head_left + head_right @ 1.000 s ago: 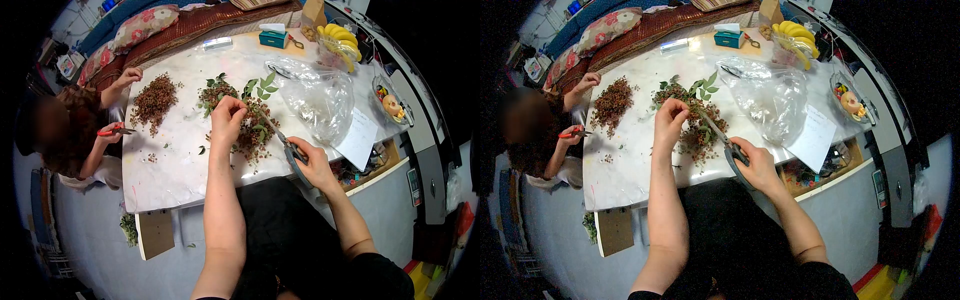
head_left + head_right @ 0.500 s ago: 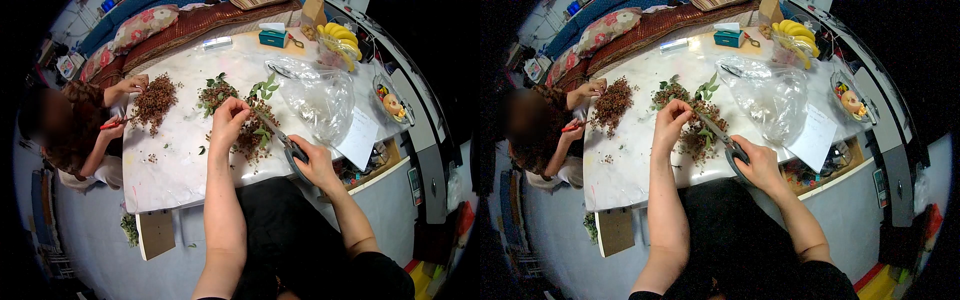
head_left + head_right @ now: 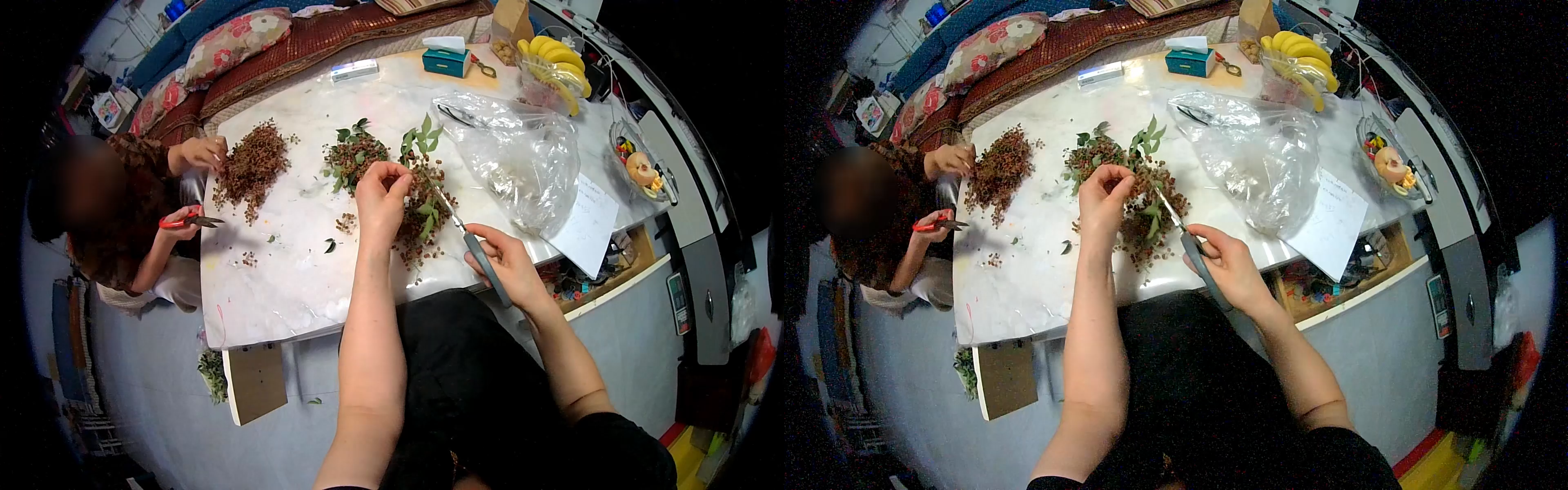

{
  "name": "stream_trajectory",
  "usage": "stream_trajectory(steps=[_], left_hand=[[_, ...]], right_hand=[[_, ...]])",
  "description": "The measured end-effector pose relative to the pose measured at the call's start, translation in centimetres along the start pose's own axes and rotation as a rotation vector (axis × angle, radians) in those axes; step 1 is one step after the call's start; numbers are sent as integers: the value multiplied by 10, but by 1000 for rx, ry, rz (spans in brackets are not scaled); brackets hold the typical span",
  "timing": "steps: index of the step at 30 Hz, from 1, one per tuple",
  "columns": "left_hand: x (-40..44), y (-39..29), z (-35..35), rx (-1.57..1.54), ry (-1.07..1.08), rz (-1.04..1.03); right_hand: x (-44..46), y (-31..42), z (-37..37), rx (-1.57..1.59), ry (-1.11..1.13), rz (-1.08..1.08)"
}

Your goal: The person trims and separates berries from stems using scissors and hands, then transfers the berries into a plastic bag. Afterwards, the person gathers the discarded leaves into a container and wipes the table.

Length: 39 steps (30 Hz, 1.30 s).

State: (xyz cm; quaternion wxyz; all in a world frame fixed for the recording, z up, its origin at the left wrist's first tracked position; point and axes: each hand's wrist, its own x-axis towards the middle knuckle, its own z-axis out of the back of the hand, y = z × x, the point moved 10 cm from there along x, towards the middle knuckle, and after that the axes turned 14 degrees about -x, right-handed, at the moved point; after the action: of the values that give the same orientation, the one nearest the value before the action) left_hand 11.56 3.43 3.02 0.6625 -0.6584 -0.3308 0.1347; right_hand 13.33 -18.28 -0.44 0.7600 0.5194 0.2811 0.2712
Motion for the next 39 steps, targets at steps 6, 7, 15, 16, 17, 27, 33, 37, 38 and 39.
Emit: stream_trajectory(steps=[6,7,15,16,17,27,33,37,38,39], left_hand=[[0,12,11,-167,-70,111],[0,10,10,-168,-56,100],[0,6,10,-177,-44,117],[0,6,11,-154,-65,129],[-1,7,12,-131,-86,142],[-14,25,6,-436,-214,320],[-16,36,1,-491,-227,367],[-19,42,-1,-514,-237,420],[-19,43,-1,-517,-236,428],[-19,44,-1,-516,-236,428]], right_hand=[[-12,21,26,-656,-331,184],[-13,22,27,-657,-331,183],[-29,36,48,-598,-409,326],[-30,36,48,-599,-410,325],[-30,35,41,-553,-338,308],[-14,-1,-20,332,163,-82],[-6,6,-35,490,185,-99],[-2,0,-40,614,170,-135],[-1,1,-41,615,170,-135],[-1,4,-44,703,196,-134]])
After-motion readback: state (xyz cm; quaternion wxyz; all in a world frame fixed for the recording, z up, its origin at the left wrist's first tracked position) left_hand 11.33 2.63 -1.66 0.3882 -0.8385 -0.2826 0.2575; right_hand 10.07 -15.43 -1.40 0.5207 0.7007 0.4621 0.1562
